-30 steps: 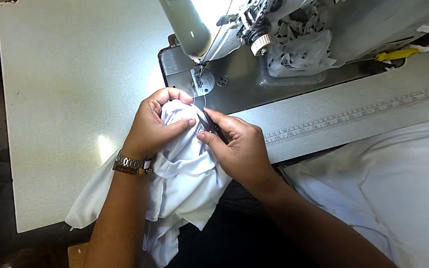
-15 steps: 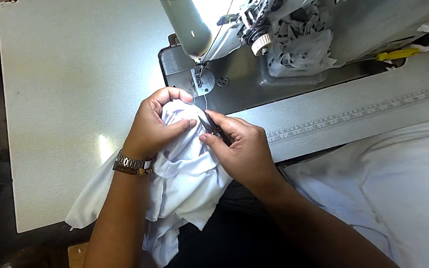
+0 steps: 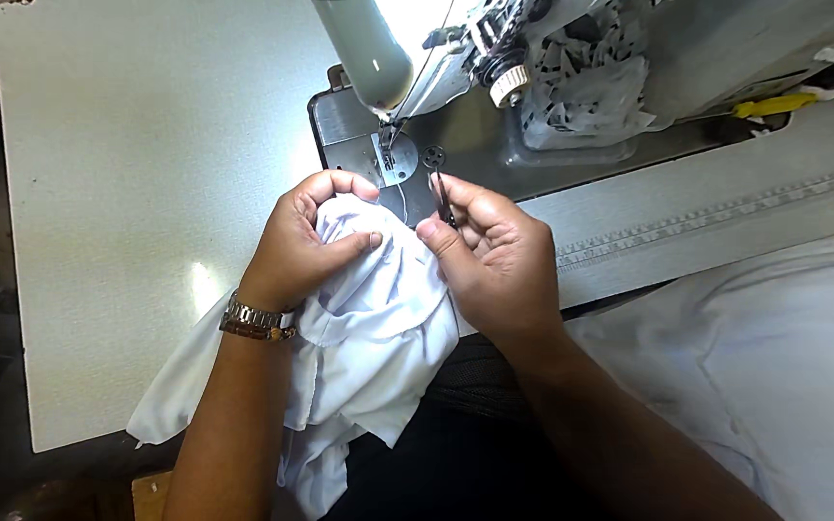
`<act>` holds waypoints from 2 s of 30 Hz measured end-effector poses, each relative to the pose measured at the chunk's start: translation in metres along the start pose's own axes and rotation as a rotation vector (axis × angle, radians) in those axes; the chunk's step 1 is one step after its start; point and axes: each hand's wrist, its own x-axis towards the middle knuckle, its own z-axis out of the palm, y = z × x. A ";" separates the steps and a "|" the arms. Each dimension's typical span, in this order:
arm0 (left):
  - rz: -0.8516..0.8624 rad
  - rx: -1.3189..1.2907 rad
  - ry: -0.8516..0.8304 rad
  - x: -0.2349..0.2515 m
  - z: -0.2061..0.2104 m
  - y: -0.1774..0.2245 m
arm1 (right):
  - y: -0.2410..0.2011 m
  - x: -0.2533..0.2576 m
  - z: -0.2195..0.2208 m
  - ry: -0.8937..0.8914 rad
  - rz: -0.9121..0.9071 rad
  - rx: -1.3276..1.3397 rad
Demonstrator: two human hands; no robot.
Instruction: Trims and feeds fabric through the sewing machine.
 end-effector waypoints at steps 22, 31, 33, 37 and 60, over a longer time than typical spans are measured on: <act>-0.011 -0.019 -0.015 0.000 0.000 -0.002 | -0.004 0.022 -0.005 -0.250 0.043 0.404; -0.029 -0.052 0.021 0.000 -0.001 0.001 | 0.005 -0.001 -0.019 -0.252 -0.147 -0.238; -0.052 -0.056 0.038 0.000 0.000 0.004 | 0.009 -0.004 -0.017 -0.246 -0.189 -0.308; -0.058 -0.047 0.046 0.000 0.000 0.004 | 0.009 -0.004 -0.011 -0.242 -0.189 -0.308; -0.007 -0.062 0.017 0.001 0.000 -0.003 | 0.008 0.002 -0.003 -0.220 -0.252 -0.307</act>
